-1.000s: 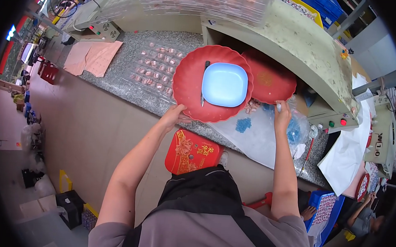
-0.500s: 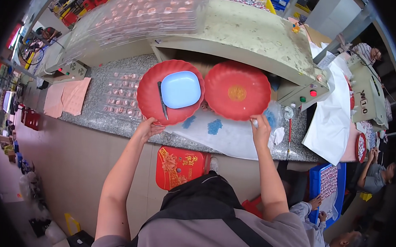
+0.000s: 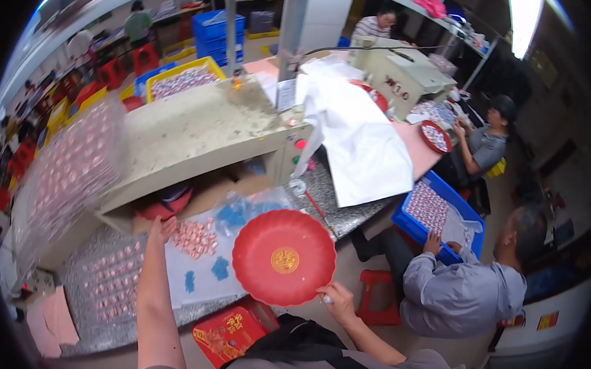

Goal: Assembling small pink plastic toy components by applying glue and placing them in a sorting tray.

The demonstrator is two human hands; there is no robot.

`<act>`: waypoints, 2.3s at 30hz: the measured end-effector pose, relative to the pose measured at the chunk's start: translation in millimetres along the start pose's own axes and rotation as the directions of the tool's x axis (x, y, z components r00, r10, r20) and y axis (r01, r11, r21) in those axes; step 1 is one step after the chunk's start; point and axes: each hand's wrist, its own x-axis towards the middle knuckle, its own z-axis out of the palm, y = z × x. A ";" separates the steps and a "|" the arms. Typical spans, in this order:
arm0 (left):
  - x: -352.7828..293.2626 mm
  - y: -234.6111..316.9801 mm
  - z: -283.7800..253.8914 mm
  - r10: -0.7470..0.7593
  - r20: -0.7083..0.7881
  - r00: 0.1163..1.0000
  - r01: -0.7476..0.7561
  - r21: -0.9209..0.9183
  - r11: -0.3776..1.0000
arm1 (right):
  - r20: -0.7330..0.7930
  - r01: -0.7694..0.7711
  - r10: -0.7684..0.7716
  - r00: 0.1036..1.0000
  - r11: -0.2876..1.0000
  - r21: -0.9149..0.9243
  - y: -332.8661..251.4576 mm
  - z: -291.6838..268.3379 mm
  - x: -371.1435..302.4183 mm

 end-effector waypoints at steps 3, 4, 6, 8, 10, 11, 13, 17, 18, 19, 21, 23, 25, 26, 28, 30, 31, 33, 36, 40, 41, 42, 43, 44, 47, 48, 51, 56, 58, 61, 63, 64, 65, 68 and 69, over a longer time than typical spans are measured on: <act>20.4 6.4 -3.9 0.015 -0.035 0.999 -0.017 -0.059 0.998 | 0.019 -0.065 0.065 0.998 0.997 0.050 -2.4 -2.5 -24.7; 23.4 5.0 -3.6 0.006 -0.009 1.000 -0.007 -0.037 0.999 | 0.019 -0.067 0.066 0.998 0.996 0.054 -6.0 -5.0 -32.2; 15.0 12.3 -11.2 -0.036 -0.010 0.999 0.034 -0.153 0.988 | 0.041 -0.041 0.037 0.998 0.996 0.085 -14.6 -5.6 -42.8; -5.4 10.5 -12.2 -0.011 0.042 0.999 0.017 -0.158 0.987 | 0.035 -0.024 0.021 0.999 0.996 0.089 -21.5 -4.4 -52.2; -47.6 -7.2 -8.6 0.018 0.140 0.990 0.007 -0.172 0.985 | 0.039 -0.004 0.000 0.999 0.996 0.087 -33.5 -3.6 -71.1; -82.3 -20.1 -7.3 0.015 0.148 0.989 0.010 -0.164 0.986 | 0.031 -0.009 0.007 1.000 0.996 0.084 -42.8 -3.7 -86.0; -173.7 -51.1 -20.0 0.141 0.347 0.927 -0.205 0.154 0.967 | 0.019 0.019 -0.021 1.000 0.994 0.109 -66.9 1.3 -121.9; -347.0 -77.5 -119.7 0.079 0.460 0.884 -0.282 0.392 0.876 | 0.047 0.061 -0.073 0.996 0.973 0.223 -141.4 15.7 -182.5; -385.0 -82.2 -142.5 0.063 0.458 0.887 -0.271 0.405 0.873 | 0.069 0.070 -0.091 0.993 0.962 0.263 -161.4 15.7 -198.4; -420.6 -87.6 -164.5 0.048 0.453 0.890 -0.260 0.419 0.870 | 0.099 0.079 -0.111 0.989 0.957 0.281 -180.3 16.4 -217.7; -480.8 -99.1 -195.8 0.085 0.421 0.903 -0.272 0.407 0.872 | 0.119 0.093 -0.134 0.984 0.948 0.305 -210.9 17.1 -237.4; -541.6 -106.5 -233.7 0.026 0.438 0.898 -0.173 0.299 0.938 | 0.147 0.102 -0.163 0.976 0.929 0.355 -251.7 20.2 -260.6; -592.7 -119.8 -272.9 0.108 0.356 0.928 -0.227 0.311 0.923 | 0.204 0.125 -0.231 0.951 0.895 0.428 -291.8 24.1 -281.1; -611.9 -127.2 -289.8 0.166 0.313 0.935 -0.271 0.328 0.905 | 0.226 0.147 -0.275 0.935 0.876 0.459 -309.5 28.8 -286.1; -644.9 -155.0 -316.2 0.231 0.186 0.955 -0.275 0.261 0.925 | 0.281 0.190 -0.369 0.886 0.842 0.505 -333.2 33.8 -296.9; -672.4 -170.4 -358.0 0.230 0.046 0.972 -0.235 0.160 0.959 | 0.354 0.221 -0.466 0.810 0.804 0.552 -357.4 42.2 -305.8; -682.0 -177.0 -378.6 0.209 0.003 0.978 -0.208 0.093 0.974 | 0.361 0.265 -0.532 0.766 0.773 0.576 -363.4 51.9 -312.8; -708.5 -205.8 -403.7 0.243 -0.086 0.966 -0.247 -0.037 0.968 | 0.430 0.204 -0.552 0.714 0.752 0.627 -381.6 71.1 -338.7; -735.3 -216.6 -475.3 0.250 -0.180 0.951 -0.282 -0.184 0.942 | 0.397 0.222 -0.526 0.752 0.770 0.598 -428.4 82.5 -352.9; -741.4 -219.6 -560.2 0.218 -0.236 0.947 -0.304 -0.439 0.846 | 0.348 0.168 -0.439 0.828 0.787 0.593 -468.3 115.0 -350.0; -741.8 -232.5 -602.6 0.261 -0.193 0.946 -0.323 -0.490 0.810 | 0.313 0.185 -0.430 0.847 0.790 0.584 -481.6 125.1 -341.6; -743.1 -236.0 -657.3 0.299 -0.147 0.943 -0.330 -0.528 0.782 | 0.311 0.089 -0.340 0.887 0.789 0.608 -502.3 144.4 -343.4; -748.9 -226.2 -676.2 0.267 -0.074 0.961 -0.269 -0.484 0.833 | 0.301 0.004 -0.246 0.921 0.780 0.626 -515.5 165.1 -338.7; -769.4 -224.0 -694.8 0.152 -0.245 0.958 -0.272 -0.597 0.755 | 0.287 -0.091 -0.149 0.946 0.728 0.679 -513.3 192.7 -330.9; -810.8 -208.3 -812.3 0.047 -0.137 0.989 -0.132 -0.713 0.689 | -0.044 0.035 -0.013 0.999 0.829 0.557 -483.2 211.4 -259.5; -824.6 -199.1 -855.1 0.087 0.117 0.989 0.026 -0.730 0.683 | -0.219 0.039 0.083 0.972 0.866 0.499 -466.9 212.2 -245.2; -845.5 -165.6 -928.5 0.126 0.049 0.991 -0.057 -0.696 0.716 | -0.499 -0.062 0.168 0.850 0.973 0.221 -422.3 172.3 -207.4; -892.2 -62.5 -1008.7 0.100 -0.649 0.754 -0.556 -0.550 0.623 | -0.491 -0.116 0.064 0.869 0.990 -0.078 -478.7 203.8 -181.2; -896.7 -27.0 -974.8 0.386 -0.675 0.629 -0.677 -0.231 0.699 | -0.430 -0.070 0.012 0.903 0.991 -0.118 -526.0 230.5 -182.3; -846.4 36.8 -1079.3 0.071 -0.575 0.815 -0.576 -0.817 0.005 | -0.449 -0.044 -0.026 0.893 0.989 -0.144 -579.7 303.0 -234.2; -839.9 112.5 -1121.0 0.160 -0.589 0.792 -0.594 -0.804 -0.023 | -0.498 -0.131 0.130 0.857 0.991 0.034 -607.6 395.8 -279.2; -845.3 134.0 -1157.1 0.206 -0.626 0.753 -0.634 -0.773 -0.033 | -0.474 -0.143 0.113 0.873 0.989 -0.026 -657.9 445.2 -304.0; -851.1 149.9 -1189.5 0.243 -0.656 0.715 -0.668 -0.743 -0.044 | -0.445 -0.181 0.214 0.869 0.976 0.117 -708.8 486.0 -320.1; -873.1 229.7 -1237.0 0.193 -0.810 0.553 -0.828 -0.561 0.015 | -0.389 -0.416 0.418 0.821 0.905 0.094 -756.3 583.4 -385.4; -865.3 248.6 -1251.4 0.229 -0.802 0.551 -0.830 -0.556 0.047 | -0.437 -0.470 0.404 0.804 0.881 -0.049 -754.6 590.3 -396.4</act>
